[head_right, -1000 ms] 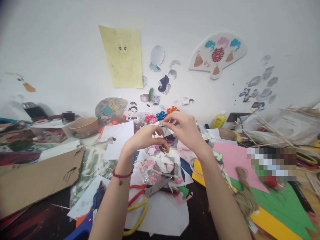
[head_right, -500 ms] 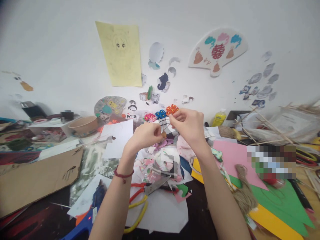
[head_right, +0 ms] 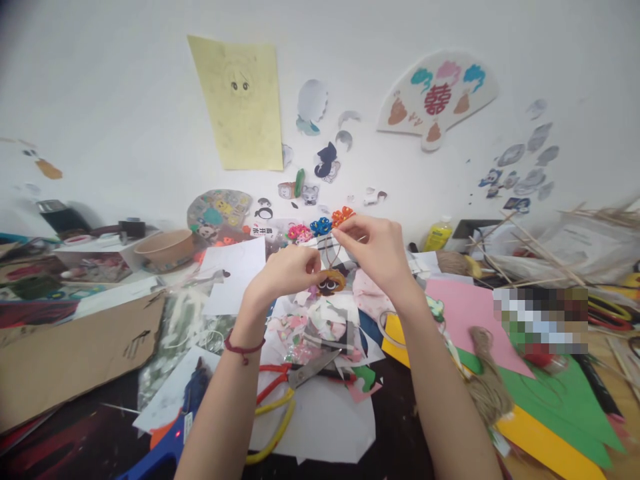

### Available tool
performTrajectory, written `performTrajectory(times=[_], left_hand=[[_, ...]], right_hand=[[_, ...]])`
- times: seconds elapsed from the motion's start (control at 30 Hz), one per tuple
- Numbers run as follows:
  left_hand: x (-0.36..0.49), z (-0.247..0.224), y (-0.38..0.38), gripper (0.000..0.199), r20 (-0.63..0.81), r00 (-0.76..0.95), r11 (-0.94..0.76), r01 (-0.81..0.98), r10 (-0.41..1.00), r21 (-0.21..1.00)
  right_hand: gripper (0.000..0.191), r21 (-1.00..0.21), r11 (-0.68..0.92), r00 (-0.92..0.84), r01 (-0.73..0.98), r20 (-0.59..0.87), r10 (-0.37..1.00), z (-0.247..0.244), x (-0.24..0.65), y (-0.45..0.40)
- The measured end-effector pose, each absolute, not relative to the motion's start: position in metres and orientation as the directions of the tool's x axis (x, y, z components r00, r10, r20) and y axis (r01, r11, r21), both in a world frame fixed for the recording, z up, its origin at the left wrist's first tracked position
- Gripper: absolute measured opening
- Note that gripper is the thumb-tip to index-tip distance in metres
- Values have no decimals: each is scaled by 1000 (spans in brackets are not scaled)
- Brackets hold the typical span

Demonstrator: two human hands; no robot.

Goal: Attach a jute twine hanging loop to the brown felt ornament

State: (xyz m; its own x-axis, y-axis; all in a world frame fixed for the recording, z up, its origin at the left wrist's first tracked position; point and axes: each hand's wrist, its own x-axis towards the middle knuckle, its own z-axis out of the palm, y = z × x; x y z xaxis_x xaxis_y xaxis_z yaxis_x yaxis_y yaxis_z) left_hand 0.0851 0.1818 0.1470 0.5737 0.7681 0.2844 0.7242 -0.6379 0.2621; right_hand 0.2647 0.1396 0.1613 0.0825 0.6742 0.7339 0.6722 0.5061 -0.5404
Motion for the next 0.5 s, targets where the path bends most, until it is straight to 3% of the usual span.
performTrajectory(times=[0.23,0.37,0.5], left_hand=[[77,155,177,31,291,612,-677,671,736,302],[75,161,172,33,451,567,-720,609,689,334],[80,167,164,24,589,507,-744,613,629,266]], right_hand=[[13,-554,517,82,652,730,679,162,264,138],[13,-558,513,109,652,739,665,164,263,136],[13,-556,511,127,656,749,651,165,263,136]])
